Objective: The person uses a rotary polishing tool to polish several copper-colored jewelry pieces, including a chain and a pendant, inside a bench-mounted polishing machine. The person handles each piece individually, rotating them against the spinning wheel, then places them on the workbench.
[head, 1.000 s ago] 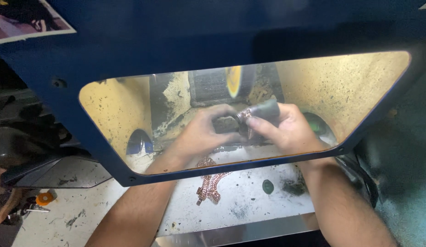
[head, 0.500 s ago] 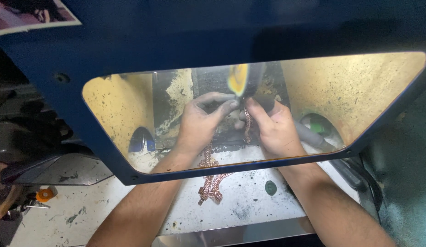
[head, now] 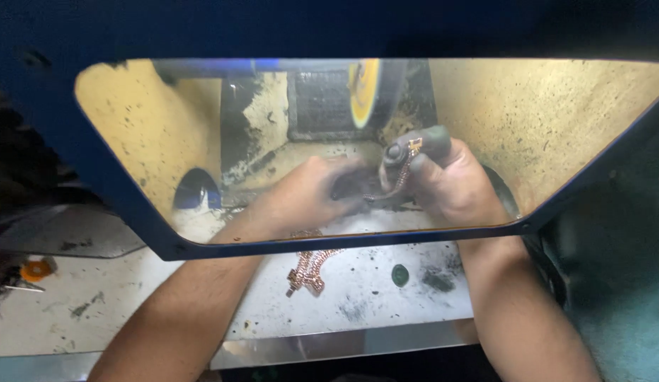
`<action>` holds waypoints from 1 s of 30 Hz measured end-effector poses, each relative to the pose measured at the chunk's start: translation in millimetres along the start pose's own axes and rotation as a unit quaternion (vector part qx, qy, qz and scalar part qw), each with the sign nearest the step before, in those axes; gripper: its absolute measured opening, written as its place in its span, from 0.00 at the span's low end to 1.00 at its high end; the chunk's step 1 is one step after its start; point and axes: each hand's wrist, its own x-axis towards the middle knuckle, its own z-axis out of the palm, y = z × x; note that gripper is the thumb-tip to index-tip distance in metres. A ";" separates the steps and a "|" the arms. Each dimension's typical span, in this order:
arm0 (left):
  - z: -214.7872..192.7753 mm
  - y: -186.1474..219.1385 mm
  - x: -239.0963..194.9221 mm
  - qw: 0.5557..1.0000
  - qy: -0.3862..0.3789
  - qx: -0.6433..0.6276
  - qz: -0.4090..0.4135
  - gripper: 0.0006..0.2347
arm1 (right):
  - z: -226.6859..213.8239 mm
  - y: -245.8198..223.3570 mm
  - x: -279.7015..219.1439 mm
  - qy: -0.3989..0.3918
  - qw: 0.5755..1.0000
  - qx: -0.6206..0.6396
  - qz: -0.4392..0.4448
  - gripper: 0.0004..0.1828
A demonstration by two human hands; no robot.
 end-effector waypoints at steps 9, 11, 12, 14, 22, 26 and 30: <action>-19.4 -34.3 5.0 0.982 0.106 -0.113 0.106 0.07 | 11.5 -61.8 5.0 -0.027 0.930 -0.364 0.041 0.25; -15.6 -32.8 7.5 0.980 0.114 -0.107 0.120 0.06 | 15.9 -60.4 8.1 -0.037 0.873 -0.485 0.022 0.23; -13.6 -32.3 8.5 0.977 0.125 -0.107 0.136 0.05 | 18.1 -59.3 9.0 -0.046 0.797 -0.602 0.005 0.21; -9.0 -30.9 11.6 0.977 0.132 -0.089 0.141 0.05 | 18.9 -60.5 9.9 -0.037 0.809 -0.586 0.017 0.22; -7.7 -24.9 11.0 0.966 0.154 -0.065 0.196 0.07 | 42.9 -51.5 17.4 0.038 0.857 -0.496 0.132 0.29; -23.0 -33.8 2.2 0.958 0.159 -0.161 0.177 0.07 | 52.8 -47.5 21.5 0.048 0.868 -0.449 0.207 0.33; -31.2 -32.4 -0.3 0.962 0.143 -0.180 0.146 0.09 | 55.7 -50.8 21.9 0.030 0.872 -0.441 0.211 0.34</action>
